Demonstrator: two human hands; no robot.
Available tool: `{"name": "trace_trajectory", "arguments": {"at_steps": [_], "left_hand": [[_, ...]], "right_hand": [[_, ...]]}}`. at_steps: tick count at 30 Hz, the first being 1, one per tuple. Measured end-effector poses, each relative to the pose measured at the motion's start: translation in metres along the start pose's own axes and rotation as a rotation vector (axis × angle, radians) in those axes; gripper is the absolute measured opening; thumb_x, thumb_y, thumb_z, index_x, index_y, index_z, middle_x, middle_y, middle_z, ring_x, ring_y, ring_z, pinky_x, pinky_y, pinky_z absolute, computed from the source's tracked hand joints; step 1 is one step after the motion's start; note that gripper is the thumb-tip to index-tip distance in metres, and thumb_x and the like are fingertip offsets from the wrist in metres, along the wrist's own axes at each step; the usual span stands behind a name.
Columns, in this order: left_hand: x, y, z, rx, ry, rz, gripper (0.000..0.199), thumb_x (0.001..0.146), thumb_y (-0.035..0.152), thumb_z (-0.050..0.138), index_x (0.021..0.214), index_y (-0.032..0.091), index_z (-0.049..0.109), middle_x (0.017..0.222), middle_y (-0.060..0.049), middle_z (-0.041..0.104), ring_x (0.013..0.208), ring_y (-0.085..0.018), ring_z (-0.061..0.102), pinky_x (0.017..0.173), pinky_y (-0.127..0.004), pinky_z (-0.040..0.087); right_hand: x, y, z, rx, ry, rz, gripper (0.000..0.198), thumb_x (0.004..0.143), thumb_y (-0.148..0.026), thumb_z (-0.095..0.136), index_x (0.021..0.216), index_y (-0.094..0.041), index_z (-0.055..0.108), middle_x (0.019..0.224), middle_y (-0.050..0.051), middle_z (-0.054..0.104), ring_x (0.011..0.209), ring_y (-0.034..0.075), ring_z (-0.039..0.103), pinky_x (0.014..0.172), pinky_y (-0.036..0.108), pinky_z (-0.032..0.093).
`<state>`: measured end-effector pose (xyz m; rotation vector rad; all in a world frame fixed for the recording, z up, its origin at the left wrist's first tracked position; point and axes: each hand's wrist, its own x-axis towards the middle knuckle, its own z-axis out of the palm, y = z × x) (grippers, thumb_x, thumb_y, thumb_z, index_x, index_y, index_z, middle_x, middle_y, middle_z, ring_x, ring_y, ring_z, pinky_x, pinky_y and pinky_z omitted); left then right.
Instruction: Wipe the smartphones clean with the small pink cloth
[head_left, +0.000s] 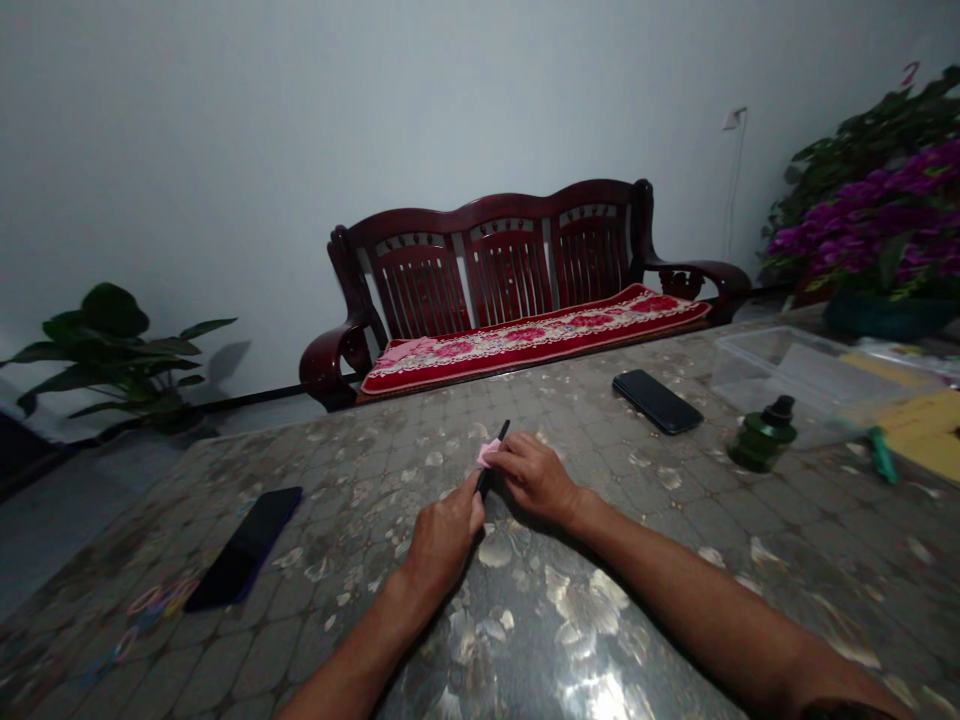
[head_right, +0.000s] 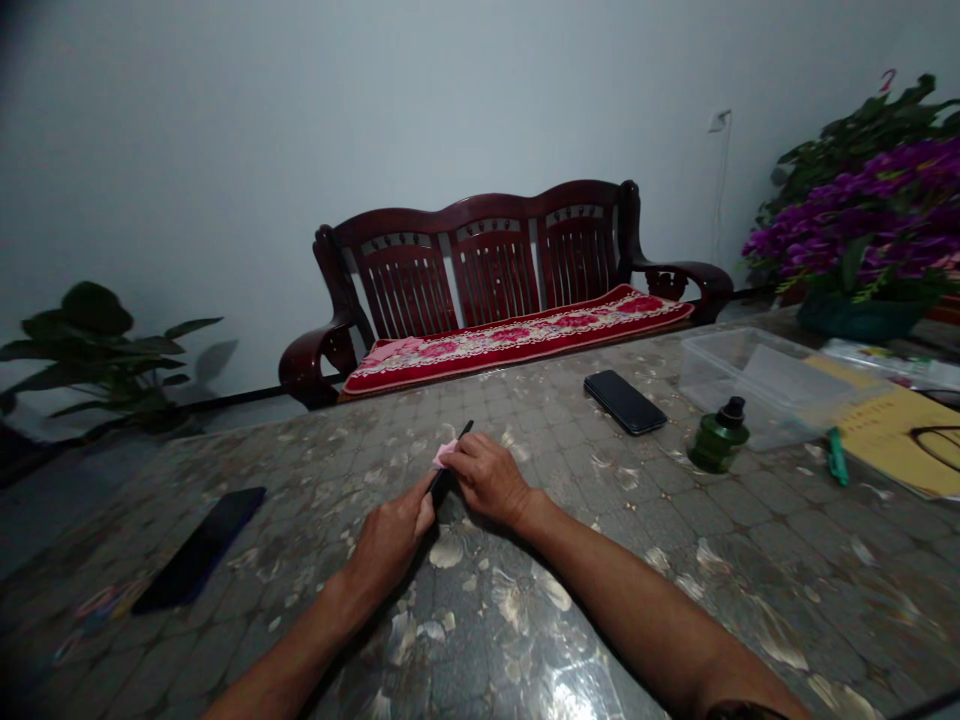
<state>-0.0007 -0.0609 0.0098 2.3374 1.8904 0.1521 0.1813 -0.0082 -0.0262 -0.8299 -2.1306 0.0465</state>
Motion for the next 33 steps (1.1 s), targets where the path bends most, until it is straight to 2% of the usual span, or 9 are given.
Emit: {"name": "trace_trajectory", "arguments": {"at_steps": [8, 13, 16, 18, 21, 25, 27, 29, 33], "left_hand": [[-0.003, -0.003, 0.001, -0.083, 0.032, 0.037, 0.041, 0.102, 0.018, 0.042, 0.139, 0.022, 0.057, 0.100, -0.008, 0.078, 0.088, -0.022, 0.076, 0.072, -0.025, 0.050], [-0.002, -0.007, 0.005, -0.154, 0.064, 0.096, 0.042, 0.102, 0.017, 0.038, 0.140, 0.022, 0.057, 0.105, -0.008, 0.078, 0.091, -0.022, 0.075, 0.076, -0.027, 0.052], [-0.001, -0.010, 0.005, -0.124, 0.057, 0.067, 0.042, 0.102, 0.018, 0.039, 0.141, 0.017, 0.056, 0.100, -0.011, 0.078, 0.088, -0.024, 0.076, 0.075, -0.029, 0.053], [-0.001, -0.010, 0.004, -0.098, 0.047, 0.044, 0.042, 0.102, 0.017, 0.039, 0.141, 0.016, 0.056, 0.098, -0.011, 0.078, 0.086, -0.024, 0.076, 0.074, -0.030, 0.053], [-0.001, -0.010, 0.003, -0.119, 0.059, 0.063, 0.042, 0.102, 0.018, 0.039, 0.141, 0.020, 0.056, 0.100, -0.008, 0.078, 0.086, -0.023, 0.076, 0.074, -0.029, 0.053], [-0.003, -0.010, 0.005, -0.165, 0.082, 0.115, 0.040, 0.101, 0.019, 0.040, 0.136, 0.023, 0.059, 0.107, -0.006, 0.078, 0.091, -0.023, 0.076, 0.075, -0.027, 0.054], [-0.003, -0.011, 0.006, -0.172, 0.083, 0.135, 0.040, 0.100, 0.019, 0.041, 0.135, 0.024, 0.060, 0.110, -0.006, 0.077, 0.094, -0.022, 0.075, 0.077, -0.027, 0.054], [-0.002, -0.013, 0.007, -0.167, 0.070, 0.135, 0.041, 0.100, 0.019, 0.040, 0.136, 0.023, 0.059, 0.107, -0.006, 0.077, 0.093, -0.022, 0.075, 0.077, -0.027, 0.053], [0.001, -0.017, 0.003, -0.141, 0.041, 0.119, 0.044, 0.100, 0.016, 0.039, 0.139, 0.020, 0.057, 0.098, -0.008, 0.078, 0.084, -0.022, 0.075, 0.074, -0.028, 0.052]], "right_hand": [[0.011, 0.018, -0.006, -0.052, 0.058, 0.228, 0.024, 0.095, -0.015, 0.053, 0.110, -0.021, 0.072, 0.099, 0.009, 0.065, 0.096, 0.023, 0.056, 0.085, 0.032, 0.045], [0.004, 0.000, -0.004, -0.051, 0.032, 0.076, 0.027, 0.095, -0.013, 0.050, 0.112, -0.019, 0.069, 0.103, 0.010, 0.067, 0.096, 0.023, 0.056, 0.085, 0.033, 0.045], [0.002, -0.011, -0.002, -0.056, -0.032, -0.053, 0.029, 0.093, -0.014, 0.050, 0.116, -0.019, 0.067, 0.106, 0.010, 0.068, 0.097, 0.024, 0.055, 0.085, 0.034, 0.044], [0.003, -0.011, -0.002, -0.068, -0.060, -0.076, 0.030, 0.093, -0.015, 0.051, 0.118, -0.020, 0.067, 0.107, 0.011, 0.068, 0.098, 0.025, 0.055, 0.085, 0.035, 0.043], [0.008, 0.002, -0.004, -0.086, -0.049, 0.026, 0.029, 0.093, -0.014, 0.052, 0.116, -0.021, 0.069, 0.107, 0.010, 0.067, 0.099, 0.025, 0.055, 0.086, 0.034, 0.043], [0.013, 0.025, -0.007, -0.077, 0.055, 0.255, 0.026, 0.096, -0.015, 0.051, 0.110, -0.021, 0.072, 0.098, 0.010, 0.065, 0.095, 0.023, 0.055, 0.084, 0.033, 0.044], [0.013, 0.031, -0.008, -0.059, 0.092, 0.308, 0.025, 0.097, -0.015, 0.051, 0.107, -0.021, 0.073, 0.094, 0.009, 0.064, 0.094, 0.023, 0.056, 0.083, 0.033, 0.045], [0.011, 0.030, -0.007, -0.032, 0.093, 0.291, 0.027, 0.096, -0.014, 0.051, 0.109, -0.021, 0.073, 0.095, 0.009, 0.064, 0.094, 0.023, 0.056, 0.084, 0.033, 0.045], [0.007, 0.021, -0.005, 0.009, 0.017, 0.136, 0.030, 0.093, -0.012, 0.053, 0.114, -0.023, 0.072, 0.102, 0.009, 0.066, 0.099, 0.022, 0.057, 0.089, 0.033, 0.046]]}}
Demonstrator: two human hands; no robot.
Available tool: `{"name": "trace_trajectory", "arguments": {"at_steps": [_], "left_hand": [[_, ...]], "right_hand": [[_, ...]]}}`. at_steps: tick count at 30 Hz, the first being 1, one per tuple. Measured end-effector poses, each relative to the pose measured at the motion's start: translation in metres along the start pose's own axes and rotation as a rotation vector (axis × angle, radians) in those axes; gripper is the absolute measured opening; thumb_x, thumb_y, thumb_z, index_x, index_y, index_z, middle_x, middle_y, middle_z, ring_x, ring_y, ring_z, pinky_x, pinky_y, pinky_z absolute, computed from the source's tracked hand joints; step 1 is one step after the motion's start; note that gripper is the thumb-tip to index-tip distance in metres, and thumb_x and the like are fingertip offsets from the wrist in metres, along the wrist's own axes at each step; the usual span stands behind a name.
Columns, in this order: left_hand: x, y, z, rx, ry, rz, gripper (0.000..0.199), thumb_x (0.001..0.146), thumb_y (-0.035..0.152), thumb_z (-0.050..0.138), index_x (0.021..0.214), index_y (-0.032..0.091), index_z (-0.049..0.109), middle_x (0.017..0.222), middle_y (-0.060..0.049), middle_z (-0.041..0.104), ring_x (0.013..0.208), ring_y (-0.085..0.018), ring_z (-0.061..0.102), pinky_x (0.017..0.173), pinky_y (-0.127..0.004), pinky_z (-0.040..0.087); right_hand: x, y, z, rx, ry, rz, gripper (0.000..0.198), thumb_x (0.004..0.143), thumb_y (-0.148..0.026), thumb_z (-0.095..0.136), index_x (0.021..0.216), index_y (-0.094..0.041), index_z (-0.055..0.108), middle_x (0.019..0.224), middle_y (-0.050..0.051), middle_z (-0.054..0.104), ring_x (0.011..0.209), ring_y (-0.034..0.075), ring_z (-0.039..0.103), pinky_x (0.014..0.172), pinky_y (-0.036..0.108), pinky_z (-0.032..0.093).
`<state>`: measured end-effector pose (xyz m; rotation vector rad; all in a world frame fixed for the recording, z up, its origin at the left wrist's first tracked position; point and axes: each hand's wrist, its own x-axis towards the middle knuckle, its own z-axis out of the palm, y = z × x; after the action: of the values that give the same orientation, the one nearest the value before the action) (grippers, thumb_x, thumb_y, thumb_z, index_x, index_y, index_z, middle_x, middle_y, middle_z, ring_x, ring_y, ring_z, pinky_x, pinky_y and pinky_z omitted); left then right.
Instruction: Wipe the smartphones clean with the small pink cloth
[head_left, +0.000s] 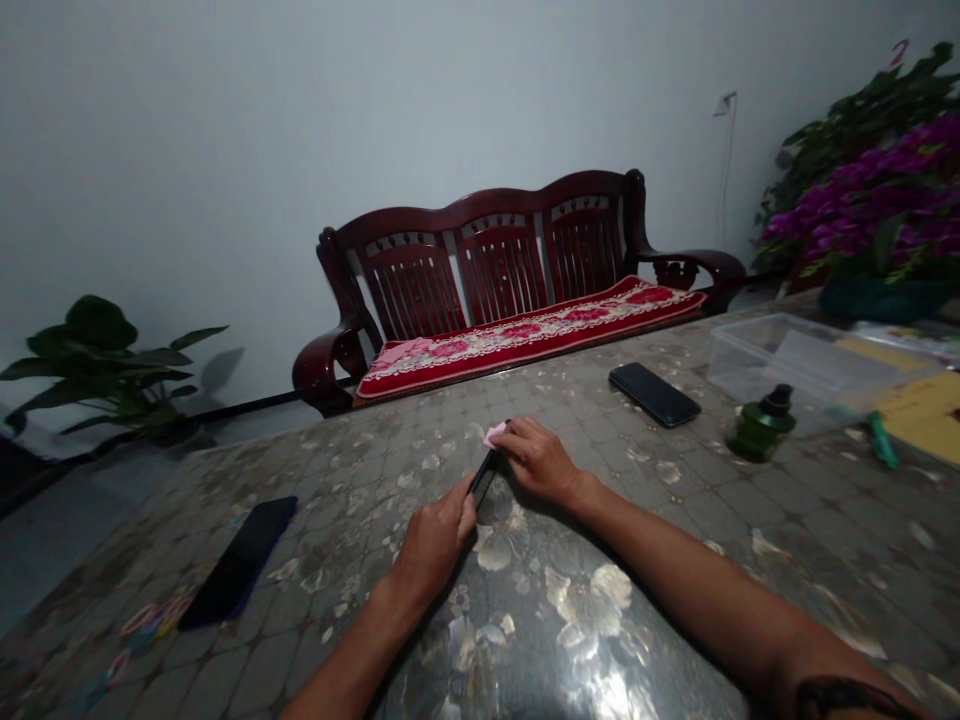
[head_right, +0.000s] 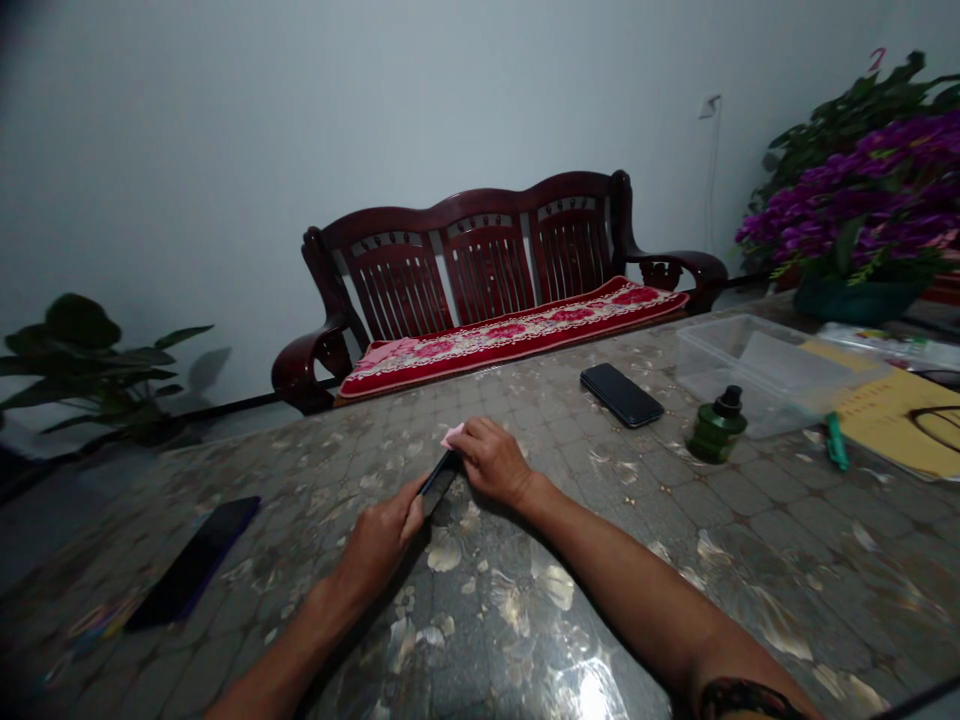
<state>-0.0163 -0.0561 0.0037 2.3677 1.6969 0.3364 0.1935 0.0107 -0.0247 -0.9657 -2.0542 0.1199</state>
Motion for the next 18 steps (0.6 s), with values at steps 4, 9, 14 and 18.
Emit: {"name": "trace_trajectory", "arguments": {"at_steps": [4, 9, 14, 18], "left_hand": [[0.002, -0.002, -0.003, -0.005, 0.003, 0.002, 0.043, 0.099, 0.016, 0.040, 0.138, 0.020, 0.058, 0.097, -0.008, 0.078, 0.080, -0.021, 0.075, 0.073, -0.027, 0.052], [0.004, -0.003, 0.000, -0.044, 0.024, 0.041, 0.043, 0.098, 0.018, 0.038, 0.135, 0.022, 0.060, 0.099, -0.007, 0.078, 0.083, -0.022, 0.075, 0.074, -0.028, 0.053], [0.005, -0.005, 0.001, -0.079, 0.039, 0.043, 0.044, 0.099, 0.021, 0.037, 0.137, 0.021, 0.059, 0.105, -0.007, 0.078, 0.089, -0.023, 0.075, 0.078, -0.030, 0.055], [0.005, -0.003, -0.003, -0.082, 0.015, 0.022, 0.044, 0.099, 0.022, 0.038, 0.137, 0.022, 0.059, 0.104, -0.006, 0.078, 0.089, -0.023, 0.075, 0.079, -0.030, 0.055]], "right_hand": [[0.003, 0.002, 0.000, 0.036, 0.071, 0.094, 0.025, 0.096, -0.016, 0.053, 0.109, -0.022, 0.074, 0.097, 0.008, 0.066, 0.095, 0.022, 0.059, 0.087, 0.032, 0.046], [0.013, 0.016, 0.002, 0.169, 0.174, 0.354, 0.022, 0.097, -0.028, 0.057, 0.102, -0.021, 0.078, 0.089, 0.007, 0.068, 0.088, 0.019, 0.062, 0.082, 0.029, 0.048], [0.017, 0.031, 0.016, 0.464, 0.220, 0.613, 0.027, 0.089, -0.040, 0.065, 0.082, -0.017, 0.078, 0.076, 0.005, 0.070, 0.076, 0.019, 0.064, 0.070, 0.027, 0.049], [0.017, 0.041, 0.026, 0.672, 0.165, 0.785, 0.032, 0.086, -0.044, 0.064, 0.077, -0.015, 0.075, 0.061, 0.002, 0.064, 0.053, 0.015, 0.057, 0.051, 0.023, 0.042]]}}
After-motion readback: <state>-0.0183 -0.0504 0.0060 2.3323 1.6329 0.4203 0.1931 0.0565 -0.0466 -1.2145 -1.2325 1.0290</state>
